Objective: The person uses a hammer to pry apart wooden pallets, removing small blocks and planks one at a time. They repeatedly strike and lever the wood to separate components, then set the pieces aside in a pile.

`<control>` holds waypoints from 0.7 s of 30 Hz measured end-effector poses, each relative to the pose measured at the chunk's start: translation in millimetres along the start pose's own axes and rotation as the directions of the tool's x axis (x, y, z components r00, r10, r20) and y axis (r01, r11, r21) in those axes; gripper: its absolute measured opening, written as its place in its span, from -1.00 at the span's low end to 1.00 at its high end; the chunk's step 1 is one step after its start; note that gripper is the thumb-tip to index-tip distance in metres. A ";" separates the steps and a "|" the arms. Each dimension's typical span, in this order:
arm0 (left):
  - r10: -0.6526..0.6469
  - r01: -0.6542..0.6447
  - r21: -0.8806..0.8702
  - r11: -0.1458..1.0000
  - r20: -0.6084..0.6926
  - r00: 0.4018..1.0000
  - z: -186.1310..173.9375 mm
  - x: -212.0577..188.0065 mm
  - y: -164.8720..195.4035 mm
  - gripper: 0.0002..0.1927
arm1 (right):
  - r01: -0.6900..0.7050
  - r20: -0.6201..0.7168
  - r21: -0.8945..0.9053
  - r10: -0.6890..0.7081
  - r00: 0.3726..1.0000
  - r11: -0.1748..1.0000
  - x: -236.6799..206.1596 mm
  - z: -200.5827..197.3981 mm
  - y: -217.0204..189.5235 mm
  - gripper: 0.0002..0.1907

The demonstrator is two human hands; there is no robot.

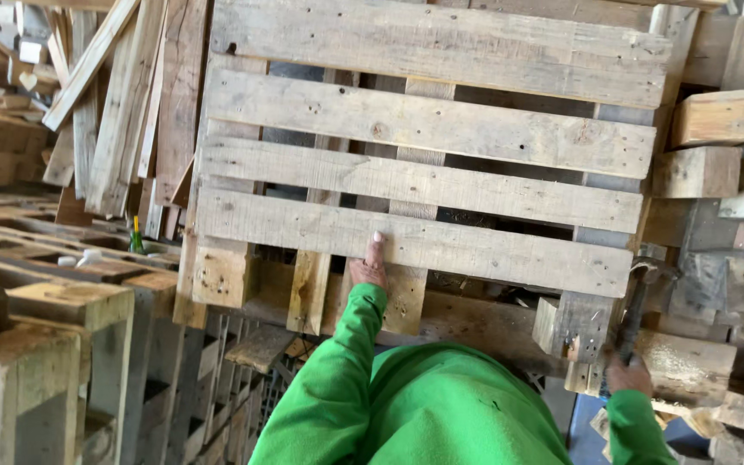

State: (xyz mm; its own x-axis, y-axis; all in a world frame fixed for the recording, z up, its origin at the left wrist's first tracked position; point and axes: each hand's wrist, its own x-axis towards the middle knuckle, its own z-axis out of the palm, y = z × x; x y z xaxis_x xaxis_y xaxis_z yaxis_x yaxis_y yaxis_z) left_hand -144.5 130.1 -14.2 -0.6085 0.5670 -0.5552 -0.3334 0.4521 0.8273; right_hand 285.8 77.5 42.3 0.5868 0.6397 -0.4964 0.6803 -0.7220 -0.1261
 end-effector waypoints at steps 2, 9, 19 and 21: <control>0.059 -0.062 -0.065 0.996 -0.037 0.998 0.9 0.4 -1.8 -0.33 | 0.051 -0.031 -0.084 -0.054 0.998 0.995 0.1 1.8 1.6 -0.44; 0.055 -0.056 -0.016 0.998 -0.065 0.996 1.5 -0.8 -0.9 -0.30 | -0.041 0.121 0.501 -0.023 0.992 0.864 11.3 -32.2 20.2 -0.66; 0.069 -0.023 0.528 0.849 -0.067 0.995 -8.0 6.6 -2.4 -0.23 | 0.178 0.060 0.818 -0.389 0.919 0.548 -97.1 -15.9 -58.3 -0.77; 0.169 -0.097 0.594 0.798 -0.068 0.983 -8.2 9.4 -5.0 -0.26 | 0.338 0.054 0.752 -0.565 0.823 0.565 -109.2 3.8 -93.4 -0.68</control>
State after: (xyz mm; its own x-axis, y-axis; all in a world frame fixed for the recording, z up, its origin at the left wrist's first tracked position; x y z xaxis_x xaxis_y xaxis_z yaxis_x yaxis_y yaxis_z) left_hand -154.4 127.5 -22.8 -0.7036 0.5874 -0.3999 0.2206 0.7155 0.6629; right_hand 156.5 74.0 105.1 0.0745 0.9203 -0.3841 0.2527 -0.3900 -0.8855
